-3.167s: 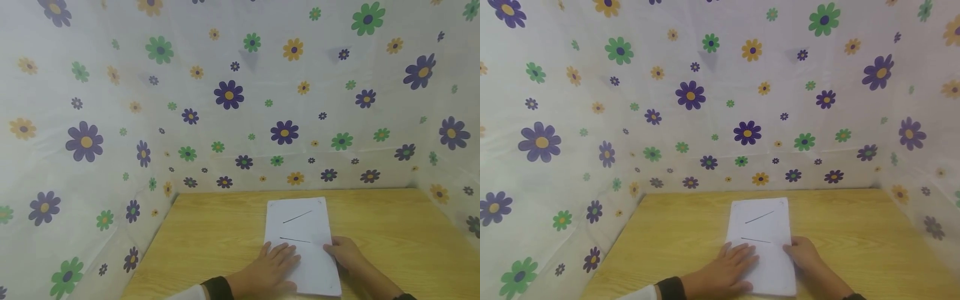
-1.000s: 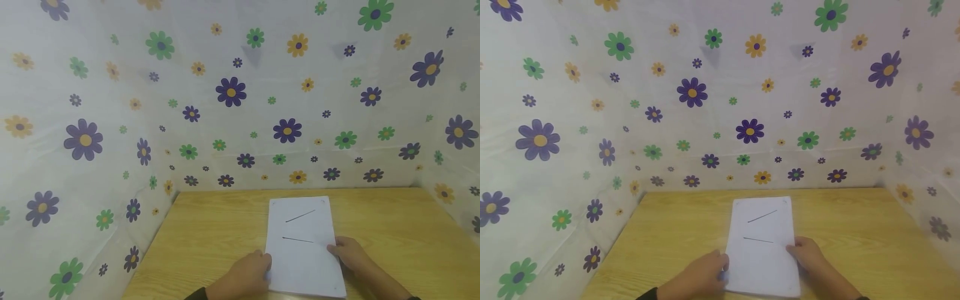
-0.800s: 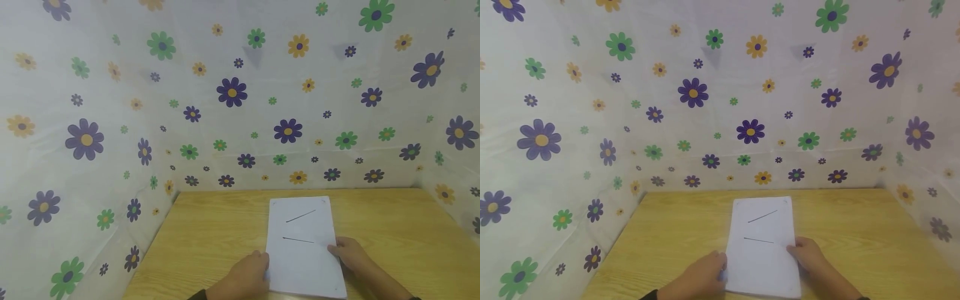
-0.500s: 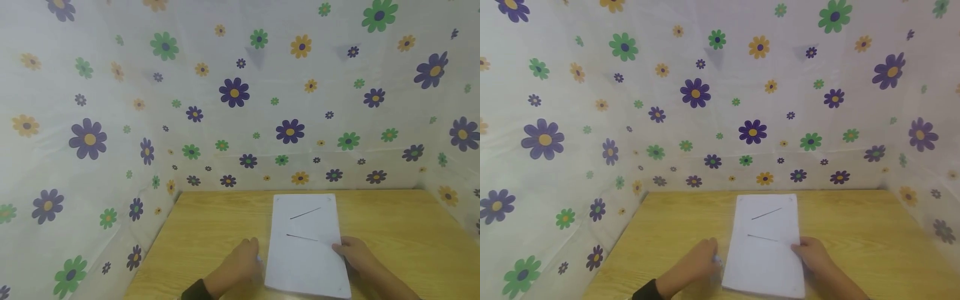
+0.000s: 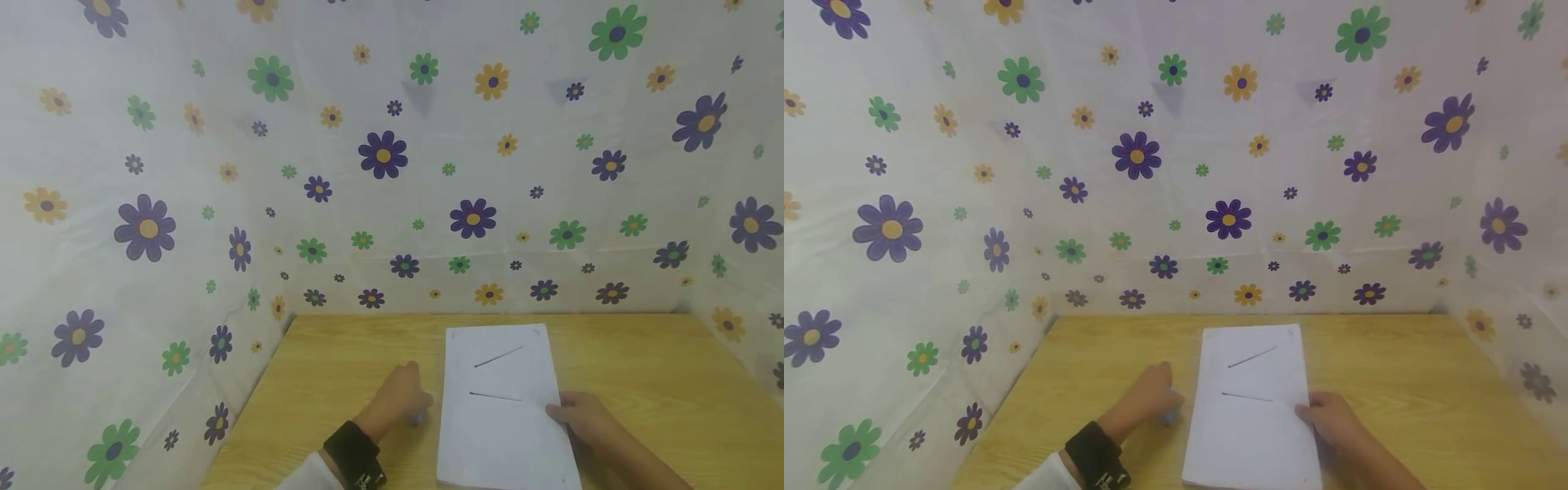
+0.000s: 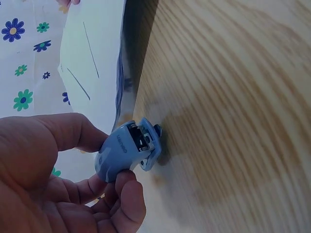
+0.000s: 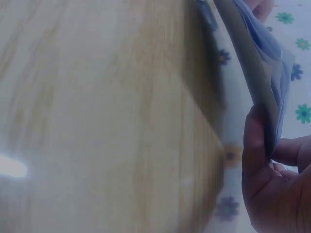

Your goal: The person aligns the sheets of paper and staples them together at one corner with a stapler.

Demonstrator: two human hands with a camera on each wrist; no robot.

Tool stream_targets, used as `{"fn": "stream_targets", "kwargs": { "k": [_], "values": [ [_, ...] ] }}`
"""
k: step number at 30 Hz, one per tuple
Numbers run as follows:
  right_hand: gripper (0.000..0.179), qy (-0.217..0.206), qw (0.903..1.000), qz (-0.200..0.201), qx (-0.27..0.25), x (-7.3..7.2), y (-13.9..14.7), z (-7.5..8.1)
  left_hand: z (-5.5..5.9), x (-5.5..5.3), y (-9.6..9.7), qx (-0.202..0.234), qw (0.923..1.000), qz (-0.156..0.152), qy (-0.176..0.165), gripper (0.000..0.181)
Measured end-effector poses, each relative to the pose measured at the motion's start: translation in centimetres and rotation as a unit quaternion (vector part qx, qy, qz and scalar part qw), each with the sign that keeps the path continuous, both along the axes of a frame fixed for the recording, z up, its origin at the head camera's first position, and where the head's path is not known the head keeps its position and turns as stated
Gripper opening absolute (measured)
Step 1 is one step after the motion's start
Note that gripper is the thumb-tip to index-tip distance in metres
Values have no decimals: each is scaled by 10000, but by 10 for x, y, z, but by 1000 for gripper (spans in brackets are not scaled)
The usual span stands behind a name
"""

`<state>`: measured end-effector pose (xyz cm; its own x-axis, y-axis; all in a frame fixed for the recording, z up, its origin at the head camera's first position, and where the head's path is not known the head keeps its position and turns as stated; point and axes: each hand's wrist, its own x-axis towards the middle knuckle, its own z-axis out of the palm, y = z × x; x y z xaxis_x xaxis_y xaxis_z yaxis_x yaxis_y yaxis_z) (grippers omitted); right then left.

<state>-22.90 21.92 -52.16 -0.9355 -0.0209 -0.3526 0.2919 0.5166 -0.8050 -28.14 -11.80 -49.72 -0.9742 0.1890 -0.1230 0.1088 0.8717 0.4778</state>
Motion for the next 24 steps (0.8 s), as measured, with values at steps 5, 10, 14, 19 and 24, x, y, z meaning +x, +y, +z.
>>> {"fn": "stream_targets", "kwargs": {
  "k": [5, 10, 14, 19, 24],
  "values": [
    [61, -143, 9999, 68, 64, 3, 0, -3, 0, 4, 8, -11, 10000, 79, -28, 51],
    [55, -357, 9992, 83, 138, 3, -2, -5, 3, 10, 14, -148, 9997, 185, 36, 55],
    [44, -348, 9988, 100, 317, 2, -3, -3, 2, 10, 18, -291, 9991, 294, 80, 58],
    [35, 105, 9965, 156, 811, 6, -4, 5, 2, 12, 21, -235, 9987, 455, -25, 57],
    [41, 483, 9837, 402, 1687, 12, -3, 19, 3, 17, 20, -126, 9989, 447, -36, 55]
  ]
}}
